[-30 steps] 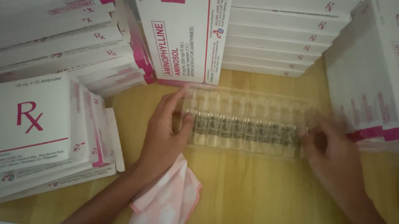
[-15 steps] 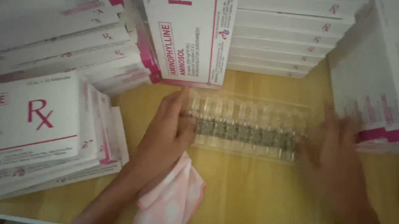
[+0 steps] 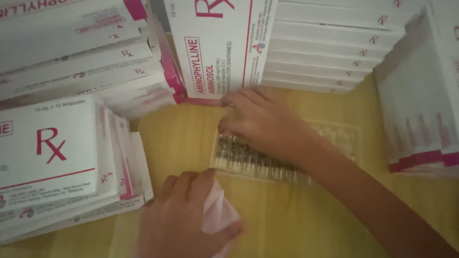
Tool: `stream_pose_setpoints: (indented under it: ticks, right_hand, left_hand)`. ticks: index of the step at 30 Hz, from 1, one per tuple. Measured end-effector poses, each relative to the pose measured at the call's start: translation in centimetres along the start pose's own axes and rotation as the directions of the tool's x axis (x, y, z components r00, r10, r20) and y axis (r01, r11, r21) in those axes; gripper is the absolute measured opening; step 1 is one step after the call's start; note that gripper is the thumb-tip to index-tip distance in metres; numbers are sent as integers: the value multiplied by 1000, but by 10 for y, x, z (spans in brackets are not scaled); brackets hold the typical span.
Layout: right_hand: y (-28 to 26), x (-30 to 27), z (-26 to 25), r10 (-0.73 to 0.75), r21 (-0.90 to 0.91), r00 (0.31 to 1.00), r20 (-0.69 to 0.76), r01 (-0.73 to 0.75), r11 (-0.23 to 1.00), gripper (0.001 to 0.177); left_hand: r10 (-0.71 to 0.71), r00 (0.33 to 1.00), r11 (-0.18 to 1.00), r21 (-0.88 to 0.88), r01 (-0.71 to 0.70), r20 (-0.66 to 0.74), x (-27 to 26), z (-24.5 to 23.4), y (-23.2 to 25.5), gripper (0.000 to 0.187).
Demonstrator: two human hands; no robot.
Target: Wiping and cleaning individual glass medication ampoules with a cloth in a pharmacy setting.
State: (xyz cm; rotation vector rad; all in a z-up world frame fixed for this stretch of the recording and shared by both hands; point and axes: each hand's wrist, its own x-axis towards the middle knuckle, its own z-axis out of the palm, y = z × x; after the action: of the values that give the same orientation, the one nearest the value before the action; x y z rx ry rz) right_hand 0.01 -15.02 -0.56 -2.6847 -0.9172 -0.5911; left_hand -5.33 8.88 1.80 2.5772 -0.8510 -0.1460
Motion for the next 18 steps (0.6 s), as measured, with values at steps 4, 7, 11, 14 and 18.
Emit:
stream_pose_setpoints:
  ticks: [4, 7, 11, 14, 18]
  right_hand:
    - [7, 9, 6, -19, 10, 993, 113, 18, 1000, 15]
    - [12, 21, 9, -45, -49, 985, 167, 54, 997, 5]
    - [13, 33, 14, -131, -174, 970, 207, 168, 970, 8]
    - [11, 35, 9, -263, -313, 933, 246, 333, 889, 5]
    - [14, 34, 5, -398, -356, 893, 210, 449, 819, 4]
  left_hand:
    - [16, 1000, 999, -52, -16, -8, -7, 16, -3, 105]
    - [22, 1000, 998, -50, -22, 0, -3, 13, 4, 105]
    - [-8, 997, 998, -62, 13, 79, -5, 12, -4, 90]
    - [34, 997, 990, -142, -24, 72, -7, 14, -25, 79]
    - [41, 998, 946, -324, -23, 50, -11, 6, -38, 64]
